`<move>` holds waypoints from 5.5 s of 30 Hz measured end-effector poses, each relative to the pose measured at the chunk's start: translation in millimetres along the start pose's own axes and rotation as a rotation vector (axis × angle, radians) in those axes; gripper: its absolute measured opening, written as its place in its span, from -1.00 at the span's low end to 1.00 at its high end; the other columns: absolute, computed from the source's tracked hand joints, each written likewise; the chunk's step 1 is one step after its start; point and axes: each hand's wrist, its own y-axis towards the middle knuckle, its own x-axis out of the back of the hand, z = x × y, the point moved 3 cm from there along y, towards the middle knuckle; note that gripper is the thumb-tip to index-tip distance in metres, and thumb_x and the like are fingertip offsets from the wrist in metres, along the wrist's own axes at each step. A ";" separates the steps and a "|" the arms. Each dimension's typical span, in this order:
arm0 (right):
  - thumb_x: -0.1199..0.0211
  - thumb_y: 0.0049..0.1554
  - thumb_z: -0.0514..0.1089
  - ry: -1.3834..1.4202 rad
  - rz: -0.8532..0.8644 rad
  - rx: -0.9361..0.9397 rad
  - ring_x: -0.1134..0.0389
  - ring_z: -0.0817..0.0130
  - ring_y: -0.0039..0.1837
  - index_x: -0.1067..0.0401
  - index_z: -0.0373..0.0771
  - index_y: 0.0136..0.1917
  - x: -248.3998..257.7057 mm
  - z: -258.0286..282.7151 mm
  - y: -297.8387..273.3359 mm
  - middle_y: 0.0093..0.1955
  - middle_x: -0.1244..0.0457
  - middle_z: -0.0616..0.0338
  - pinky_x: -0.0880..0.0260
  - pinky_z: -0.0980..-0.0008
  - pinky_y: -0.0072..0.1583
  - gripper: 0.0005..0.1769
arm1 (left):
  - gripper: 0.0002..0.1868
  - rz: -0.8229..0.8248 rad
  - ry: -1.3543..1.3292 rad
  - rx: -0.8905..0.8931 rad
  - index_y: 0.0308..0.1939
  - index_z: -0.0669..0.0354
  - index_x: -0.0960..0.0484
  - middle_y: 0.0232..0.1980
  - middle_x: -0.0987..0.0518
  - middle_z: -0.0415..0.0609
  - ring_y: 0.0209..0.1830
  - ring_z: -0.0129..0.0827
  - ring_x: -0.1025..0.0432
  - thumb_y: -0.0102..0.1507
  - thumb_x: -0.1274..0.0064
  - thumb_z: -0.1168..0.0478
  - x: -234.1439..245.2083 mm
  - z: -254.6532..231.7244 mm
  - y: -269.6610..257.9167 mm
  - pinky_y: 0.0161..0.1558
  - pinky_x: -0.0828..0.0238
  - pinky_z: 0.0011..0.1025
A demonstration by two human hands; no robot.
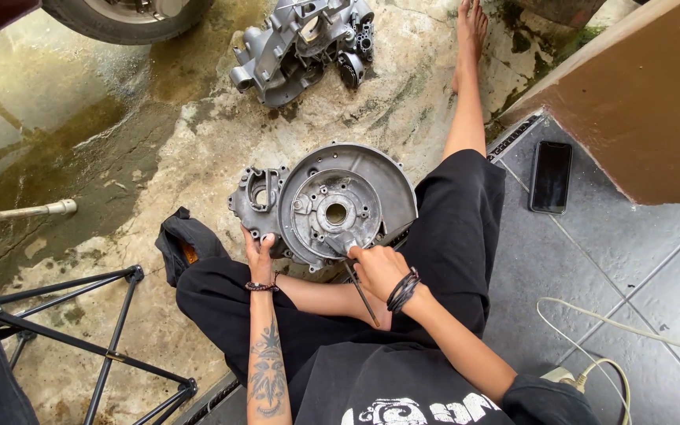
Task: Cleaning a motorcycle engine casing using a small brush and hands while sitting on the floor.
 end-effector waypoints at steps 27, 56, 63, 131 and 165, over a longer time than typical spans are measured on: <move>-0.03 0.23 -0.04 0.105 -0.094 -0.004 -0.46 -0.23 -0.13 -0.35 -0.02 0.16 -42.9 27.4 34.6 -0.12 -0.40 0.00 -0.48 -0.09 -0.11 -0.76 | 0.11 0.017 0.059 0.003 0.62 0.12 0.37 0.61 0.24 0.38 0.58 0.13 0.15 0.30 -0.17 0.01 -10.8 -26.6 -8.4 0.42 -0.10 -0.06; -0.15 0.19 -0.10 -0.074 0.154 -0.041 -0.48 -0.16 -0.09 -0.45 -0.08 0.19 34.1 3.7 -11.5 -0.18 -0.42 -0.12 -0.51 0.01 -0.06 -0.71 | 0.11 -0.013 0.080 0.011 0.62 0.10 0.32 0.61 0.25 0.36 0.59 0.16 0.17 0.28 -0.18 -0.04 -5.5 -18.2 -5.5 0.47 -0.01 -0.04; -0.14 0.22 -0.09 0.120 0.031 0.014 -0.46 -0.29 -0.09 -0.41 -0.12 0.18 60.9 17.8 -13.2 -0.05 -0.44 -0.18 -0.49 -0.16 -0.07 -0.74 | 0.08 -0.021 0.066 0.008 0.62 0.13 0.31 0.60 0.23 0.41 0.59 0.16 0.15 0.29 -0.15 0.01 -13.2 -32.7 -10.9 0.45 -0.06 -0.05; -0.18 0.18 -0.16 0.553 -0.721 -0.005 -0.44 0.22 -0.18 -0.25 -0.24 0.38 -17.5 -43.9 -14.6 -0.01 -0.41 0.13 -0.44 0.40 -0.27 -0.50 | -0.40 0.218 1.110 -0.320 0.47 0.08 -0.27 -0.20 -0.60 0.09 -0.38 0.08 -0.54 0.30 0.19 0.32 -152.9 -147.6 -77.9 -0.39 -0.52 -0.08; 0.08 0.27 -0.27 0.319 -0.471 -0.359 -0.36 -0.25 0.24 0.01 0.01 0.52 -16.0 -122.2 35.0 0.33 -0.27 -0.14 -0.43 -0.16 0.14 -0.42 | -0.43 0.616 1.353 -0.213 0.39 0.09 -0.38 -0.29 -0.66 0.25 -0.20 0.16 -0.59 0.26 0.11 0.22 -204.9 -123.0 -73.5 -0.21 -0.56 0.07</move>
